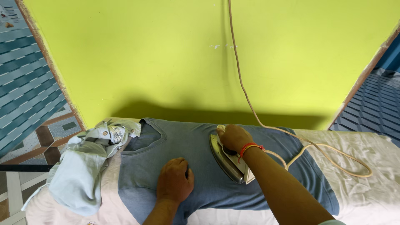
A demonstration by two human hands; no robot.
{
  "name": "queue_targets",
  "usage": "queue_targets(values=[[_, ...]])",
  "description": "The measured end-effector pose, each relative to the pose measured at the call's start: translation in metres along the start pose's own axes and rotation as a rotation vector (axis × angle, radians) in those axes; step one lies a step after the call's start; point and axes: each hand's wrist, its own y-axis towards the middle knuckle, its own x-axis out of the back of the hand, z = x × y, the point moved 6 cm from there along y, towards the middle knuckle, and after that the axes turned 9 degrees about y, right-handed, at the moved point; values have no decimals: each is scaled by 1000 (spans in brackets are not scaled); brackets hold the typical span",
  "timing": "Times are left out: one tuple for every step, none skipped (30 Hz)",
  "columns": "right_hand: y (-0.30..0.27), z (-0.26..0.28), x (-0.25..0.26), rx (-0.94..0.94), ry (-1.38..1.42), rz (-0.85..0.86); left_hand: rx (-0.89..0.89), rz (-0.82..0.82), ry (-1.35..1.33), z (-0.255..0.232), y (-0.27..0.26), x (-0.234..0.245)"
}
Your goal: The person irons a blue t-shirt on a bed using an electric iron, smoothing the fabric with one hand while moving the iron with the other. After finishing the t-shirt, the person picks up a light-colored shirt, lays it flat, and begins ironing it.
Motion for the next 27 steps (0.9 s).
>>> queue_targets(values=[[-11, 3, 2, -7, 2, 20, -10, -29, -1, 0, 0, -1], [-23, 6, 4, -14, 4, 41, -20, -58, -3, 0, 0, -1], [-32, 9, 5, -19, 7, 62, -28, -88, -3, 1, -2, -2], [-42, 12, 7, -3, 4, 68, -31, -93, -4, 1, -3, -4], [-49, 14, 8, 16, -1, 73, -32, -101, -4, 1, -3, -5], [-52, 17, 9, 35, -5, 78, -33, -109, -4, 2, -3, -6], [-52, 19, 10, 38, -1, 75, -37, -108, -1, 2, -2, -7], [-49, 20, 10, 41, 2, 71, -40, -108, 1, 2, -2, -8], [-45, 21, 9, 47, 7, 68, -42, -109, 6, 3, -2, -9], [-39, 22, 8, 39, 0, 62, -48, -115, 2, 3, -1, -10], [-32, 24, 6, 33, -4, 56, -54, -124, 0, 3, -1, -10], [-25, 27, 4, 27, -9, 49, -60, -132, -1, 3, -2, -10], [-19, 29, 3, 30, -14, 35, -56, -134, -9, 4, -2, -10], [-13, 32, 2, 33, -19, 20, -51, -136, -16, 4, -3, -10], [-8, 33, 3, 34, -24, 3, -50, -139, -25, 4, -3, -10], [-3, 34, 2, 21, -21, 10, -55, -145, -25, 4, -2, -10], [0, 34, 1, 7, -19, 19, -58, -149, -26, 4, -2, -9], [2, 35, 1, -7, -17, 27, -62, -153, -27, 4, -1, -8], [1, 36, 1, 15, -9, 24, -54, -137, -25, 5, -1, -9], [-1, 37, 1, 38, -1, 20, -46, -121, -24, 6, 0, -9], [-5, 37, 3, 56, 6, 14, -42, -104, -26, 5, 0, -9], [-10, 36, 3, 43, 8, 24, -47, -117, -24, 5, 0, -8], [-18, 35, 3, 28, 11, 36, -52, -127, -23, 4, 0, -6], [-26, 33, 4, 13, 14, 48, -58, -138, -22, 3, -1, -5], [-33, 33, 5, 18, 2, 56, -57, -134, -26, 3, -2, -5], [-40, 33, 7, 23, -9, 64, -56, -130, -31, 2, 0, -6], [-45, 34, 7, 29, -18, 75, -54, -125, -33, 3, -1, -6]])
